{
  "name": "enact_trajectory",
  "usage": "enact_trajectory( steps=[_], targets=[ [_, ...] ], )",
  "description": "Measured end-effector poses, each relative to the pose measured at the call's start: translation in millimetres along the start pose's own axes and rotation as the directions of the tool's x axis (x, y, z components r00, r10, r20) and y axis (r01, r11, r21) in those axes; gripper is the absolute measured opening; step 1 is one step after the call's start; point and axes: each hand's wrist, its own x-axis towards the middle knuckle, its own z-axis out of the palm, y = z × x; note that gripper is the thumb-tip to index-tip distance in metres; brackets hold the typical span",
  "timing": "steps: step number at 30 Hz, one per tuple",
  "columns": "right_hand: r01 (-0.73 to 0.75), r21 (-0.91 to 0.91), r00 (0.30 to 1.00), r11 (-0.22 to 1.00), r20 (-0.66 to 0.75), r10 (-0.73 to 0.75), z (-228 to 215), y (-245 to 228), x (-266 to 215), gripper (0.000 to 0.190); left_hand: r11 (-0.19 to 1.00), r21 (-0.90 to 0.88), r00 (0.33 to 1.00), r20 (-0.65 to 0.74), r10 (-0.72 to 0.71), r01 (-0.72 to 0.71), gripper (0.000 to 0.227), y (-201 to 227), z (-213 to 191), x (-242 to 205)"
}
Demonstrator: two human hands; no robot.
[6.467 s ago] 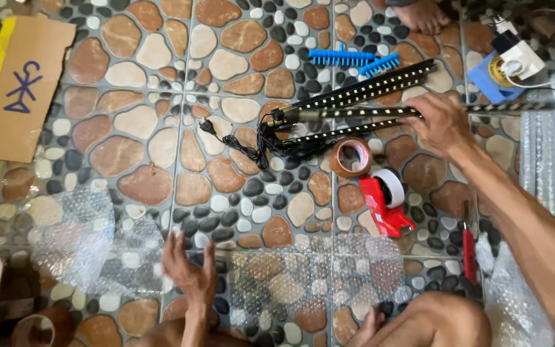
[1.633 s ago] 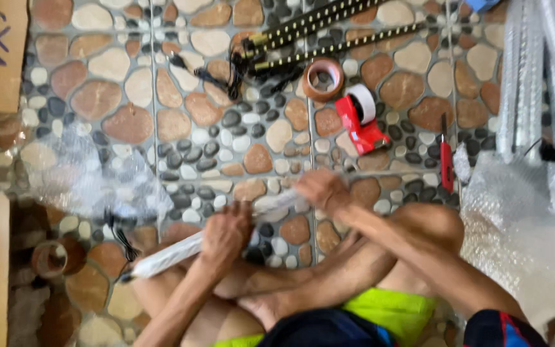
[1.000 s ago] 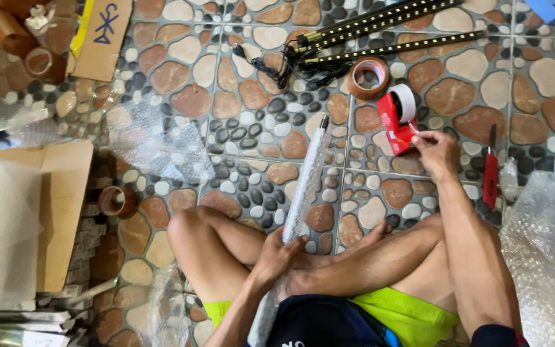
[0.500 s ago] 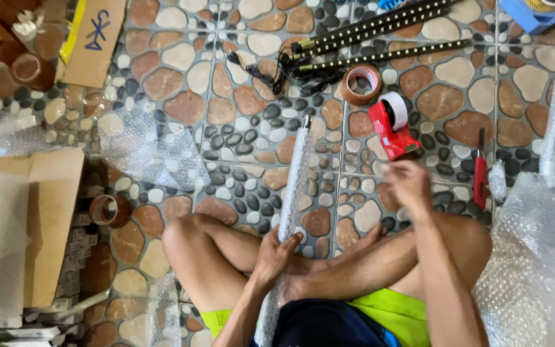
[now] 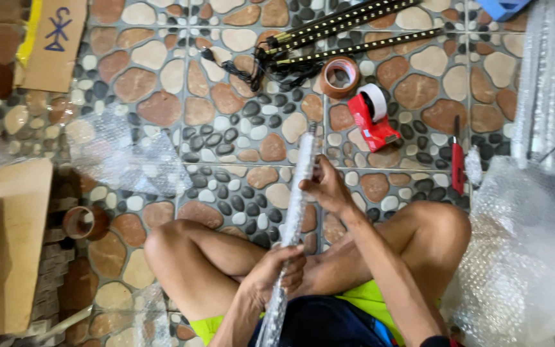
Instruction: The person wraps LED light strips and metal rods in bubble wrap, using a tape dispenser and a utility knife to secure and cut the packaging material.
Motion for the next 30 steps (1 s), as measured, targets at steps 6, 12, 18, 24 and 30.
enact_trajectory(
  steps=[6, 12, 18, 24, 30],
  targets=[
    [-0.120, -0.736, 0.858, 0.666, -0.415, -0.303, -123, -8, 36, 0.024, 0.961, 0.244, 0.973, -0.152, 0.173, -0.133, 0.029, 45, -4, 6],
    [-0.295, -0.629, 0.883, 0.720, -0.467, -0.046, -179, 15, 64, 0.021, 0.894, 0.387, 0.950, -0.117, 0.289, -0.225, 0.036, 113, 52, 26],
    [-0.390, -0.132, 0.729, 0.911, -0.649, 0.218, -169, 44, 24, 0.031, 0.889, 0.299, 0.917, -0.092, 0.388, -0.347, 0.035, 147, 107, 62],
    [-0.578, -0.584, 0.796, 0.570, -0.557, 0.237, -179, 26, 13, 0.022, 0.836, 0.314, 0.826, -0.210, 0.523, -0.449, 0.034, 146, 116, 87],
    [-0.163, -0.268, 0.973, 0.949, 0.114, 0.199, -20, -111, -55, 0.024, 0.772, 0.350, 0.677, -0.374, 0.634, -0.530, 0.027, 128, 112, 96]
  ],
)
